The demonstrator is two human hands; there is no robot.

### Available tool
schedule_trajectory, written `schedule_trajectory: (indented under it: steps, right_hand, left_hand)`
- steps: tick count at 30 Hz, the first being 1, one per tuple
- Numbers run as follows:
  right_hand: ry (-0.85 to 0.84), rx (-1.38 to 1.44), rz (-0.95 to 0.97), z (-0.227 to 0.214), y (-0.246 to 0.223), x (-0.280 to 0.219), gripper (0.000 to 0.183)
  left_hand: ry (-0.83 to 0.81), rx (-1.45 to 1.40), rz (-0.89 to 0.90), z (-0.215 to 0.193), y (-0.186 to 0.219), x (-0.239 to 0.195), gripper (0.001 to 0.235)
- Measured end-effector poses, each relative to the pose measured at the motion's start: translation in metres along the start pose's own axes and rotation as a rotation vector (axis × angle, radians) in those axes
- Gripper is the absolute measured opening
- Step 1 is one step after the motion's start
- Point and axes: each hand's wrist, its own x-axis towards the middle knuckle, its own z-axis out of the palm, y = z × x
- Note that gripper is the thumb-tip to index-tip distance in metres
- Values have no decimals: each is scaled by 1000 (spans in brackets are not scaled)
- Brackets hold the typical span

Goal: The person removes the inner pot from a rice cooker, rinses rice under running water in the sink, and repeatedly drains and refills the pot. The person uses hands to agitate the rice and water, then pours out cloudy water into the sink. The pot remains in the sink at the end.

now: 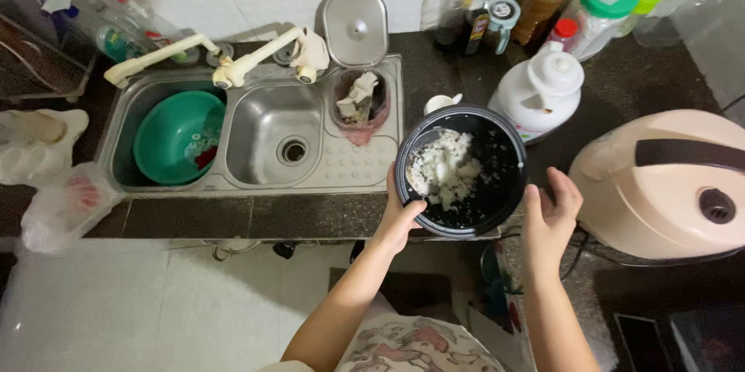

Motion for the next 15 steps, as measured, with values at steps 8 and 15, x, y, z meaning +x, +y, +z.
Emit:
schedule_trajectory:
  steps: [8,15]
  right_hand:
    - [-555,-376,-215,130,4,-4,58]
    - [-479,-807,-291,263,16,-27,74]
  left_hand:
    - [-62,62,128,-60,39,14,111]
    - [-191,227,110,-143,83,42,110]
